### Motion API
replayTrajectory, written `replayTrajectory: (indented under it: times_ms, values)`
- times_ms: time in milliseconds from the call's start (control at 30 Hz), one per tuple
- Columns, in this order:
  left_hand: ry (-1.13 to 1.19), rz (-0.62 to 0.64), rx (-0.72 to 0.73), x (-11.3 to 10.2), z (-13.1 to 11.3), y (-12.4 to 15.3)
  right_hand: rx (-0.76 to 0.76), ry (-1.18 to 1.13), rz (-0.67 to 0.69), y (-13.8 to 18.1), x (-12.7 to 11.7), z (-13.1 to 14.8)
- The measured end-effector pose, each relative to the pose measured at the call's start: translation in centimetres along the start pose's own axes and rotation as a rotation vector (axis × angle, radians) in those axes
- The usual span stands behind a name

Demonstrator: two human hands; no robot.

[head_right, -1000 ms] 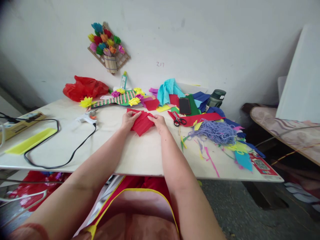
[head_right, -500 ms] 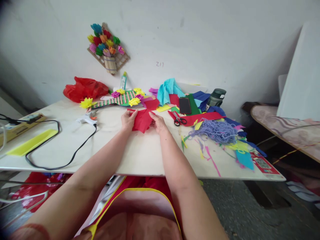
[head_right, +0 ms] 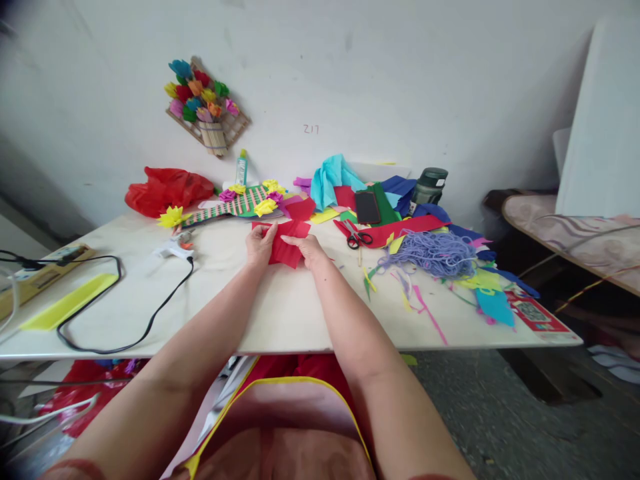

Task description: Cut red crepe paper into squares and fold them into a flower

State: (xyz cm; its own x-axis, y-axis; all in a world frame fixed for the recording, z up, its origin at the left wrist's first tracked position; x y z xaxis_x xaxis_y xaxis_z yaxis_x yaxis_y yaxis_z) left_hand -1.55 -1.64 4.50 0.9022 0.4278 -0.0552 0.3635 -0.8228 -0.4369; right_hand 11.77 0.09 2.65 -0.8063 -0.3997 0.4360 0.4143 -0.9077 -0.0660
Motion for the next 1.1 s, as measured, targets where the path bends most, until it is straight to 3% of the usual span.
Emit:
replayTrajectory:
  times_ms: [267, 533, 833, 967, 1100]
  values:
    - [0.043, 0.065, -0.026, -0.2, -0.3, 0.1, 0.003, 0.015, -0.074, 0.0, -0.7, 0.2]
    - [-0.219, 0.146, 0.027, -0.8, -1.3, -0.2, 0.046, 0.151, 0.028, -0.3, -0.8, -0.1]
    - [-0.251, 0.279, 0.071, 0.4, -0.9, -0.4, 0.071, 0.202, 0.089, -0.3, -0.6, -0.5]
    - [-0.277, 0.261, 0.112, 0.4, -0.4, -0.6, 0.045, 0.150, 0.132, -0.2, -0.4, -0.1]
    - [-0.155, 0.217, 0.025, 0.1, 0.4, -0.8, 0.009, 0.184, 0.073, -0.2, -0.8, 0.6]
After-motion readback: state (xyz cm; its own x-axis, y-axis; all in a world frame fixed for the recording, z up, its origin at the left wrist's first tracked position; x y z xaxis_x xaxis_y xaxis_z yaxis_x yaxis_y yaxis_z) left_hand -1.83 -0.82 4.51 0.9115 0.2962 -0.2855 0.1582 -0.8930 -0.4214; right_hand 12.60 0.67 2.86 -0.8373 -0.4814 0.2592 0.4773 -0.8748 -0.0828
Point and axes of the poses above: each hand's wrist, its own y-axis away from the middle knuckle, its own x-axis out of the palm, z = x × y, the point moved 6 cm from there along -y, towards the middle knuckle, and after that the axes turned 9 degrees about z, right-handed, at the moved point
